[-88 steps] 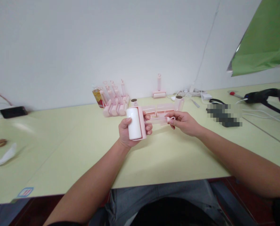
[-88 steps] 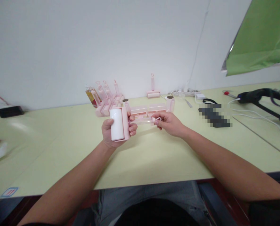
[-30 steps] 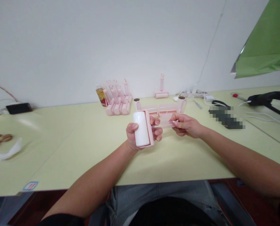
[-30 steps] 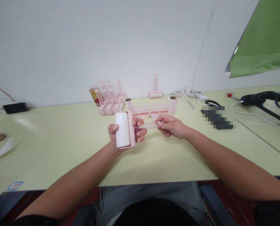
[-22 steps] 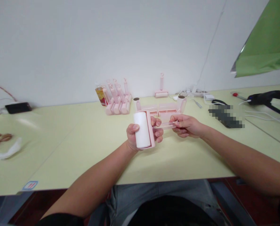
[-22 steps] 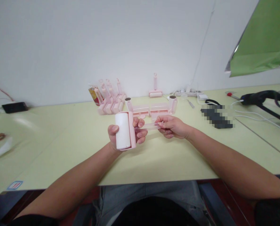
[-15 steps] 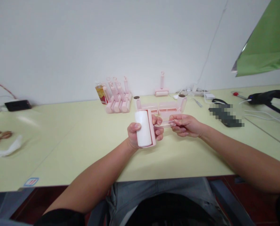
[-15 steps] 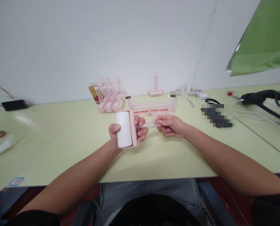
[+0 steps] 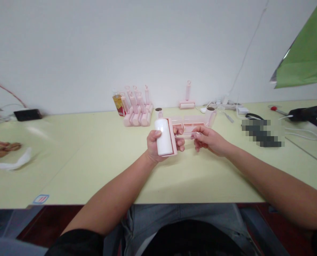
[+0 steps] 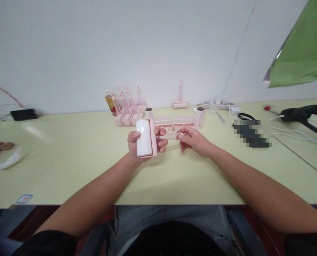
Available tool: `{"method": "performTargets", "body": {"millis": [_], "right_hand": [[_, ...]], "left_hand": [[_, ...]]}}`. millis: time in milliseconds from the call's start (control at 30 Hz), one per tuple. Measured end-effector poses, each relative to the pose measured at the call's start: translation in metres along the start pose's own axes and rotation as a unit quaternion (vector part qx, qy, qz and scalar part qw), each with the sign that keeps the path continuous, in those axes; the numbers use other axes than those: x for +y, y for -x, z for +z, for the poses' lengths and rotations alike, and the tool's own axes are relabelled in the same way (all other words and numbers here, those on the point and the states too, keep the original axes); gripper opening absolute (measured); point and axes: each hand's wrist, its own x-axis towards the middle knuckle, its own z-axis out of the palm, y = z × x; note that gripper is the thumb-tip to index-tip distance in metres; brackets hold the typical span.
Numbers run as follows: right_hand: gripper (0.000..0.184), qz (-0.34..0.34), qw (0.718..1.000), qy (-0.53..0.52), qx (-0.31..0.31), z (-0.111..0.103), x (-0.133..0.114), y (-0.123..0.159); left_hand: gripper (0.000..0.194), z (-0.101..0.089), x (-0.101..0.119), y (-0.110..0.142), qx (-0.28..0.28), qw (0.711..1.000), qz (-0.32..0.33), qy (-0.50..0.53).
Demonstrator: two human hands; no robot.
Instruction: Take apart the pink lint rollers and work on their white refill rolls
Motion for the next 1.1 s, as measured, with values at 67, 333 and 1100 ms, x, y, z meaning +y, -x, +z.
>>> {"method": "performTargets", "body": {"millis": [67,333,1100], "right_hand": [[0.032,-0.094,0.987,0.128,0.028,-0.002,0.005,-0.003],[0.036,-0.153,0.925,0.347,0.001,-0.019,0.015,-0.006],[0.038,-0.086,0.955,0.279,-0.054,-0.013,0.013,0.001]], "left_hand": [[0.045,-0.003,0.004,0.001,0.005,1.0,0.001,-0.001],[0.044,-0.007,0.006,0.003,-0.001,1.0,-0.02,-0.01],[0.045,-0.014,0.005,0.003,-0.017,0.997,-0.044,-0.057]]}}
